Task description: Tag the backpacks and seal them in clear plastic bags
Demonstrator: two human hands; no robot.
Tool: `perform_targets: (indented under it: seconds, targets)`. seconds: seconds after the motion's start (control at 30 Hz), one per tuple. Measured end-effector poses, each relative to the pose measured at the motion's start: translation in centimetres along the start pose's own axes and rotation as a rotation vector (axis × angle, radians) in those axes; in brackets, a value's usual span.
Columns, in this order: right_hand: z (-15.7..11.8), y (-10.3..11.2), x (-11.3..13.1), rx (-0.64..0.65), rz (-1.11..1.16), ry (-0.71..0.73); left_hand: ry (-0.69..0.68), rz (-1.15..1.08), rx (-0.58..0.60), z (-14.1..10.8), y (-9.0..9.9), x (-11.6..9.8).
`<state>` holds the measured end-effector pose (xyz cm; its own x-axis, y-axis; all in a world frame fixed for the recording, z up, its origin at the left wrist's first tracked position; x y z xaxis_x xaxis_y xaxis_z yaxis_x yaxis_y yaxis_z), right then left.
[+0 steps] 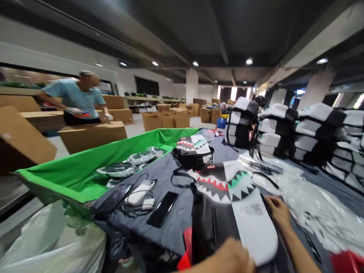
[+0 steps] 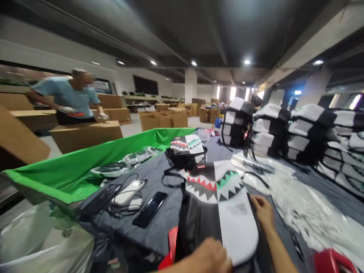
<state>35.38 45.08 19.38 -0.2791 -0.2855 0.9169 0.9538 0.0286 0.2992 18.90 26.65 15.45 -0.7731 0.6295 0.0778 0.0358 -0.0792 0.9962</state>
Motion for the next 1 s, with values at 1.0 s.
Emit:
perform_targets:
  seconds: [1.0]
  targets:
    - [-14.0,-3.2,-10.0,0.213,-0.268,0.285,0.477,-0.719,0.258,7.1,-0.1,-0.6]
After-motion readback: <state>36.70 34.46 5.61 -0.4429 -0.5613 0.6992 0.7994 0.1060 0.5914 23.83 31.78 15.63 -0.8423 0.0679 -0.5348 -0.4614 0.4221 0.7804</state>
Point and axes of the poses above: each hand's wrist, its own z-axis towards the middle knuckle, its own y-axis out of the back of the hand, x = y × z, the point moved 7 cm from there along z, towards the middle knuckle, and after that the axes turned 12 degrees about x, right-handed, at the moved point
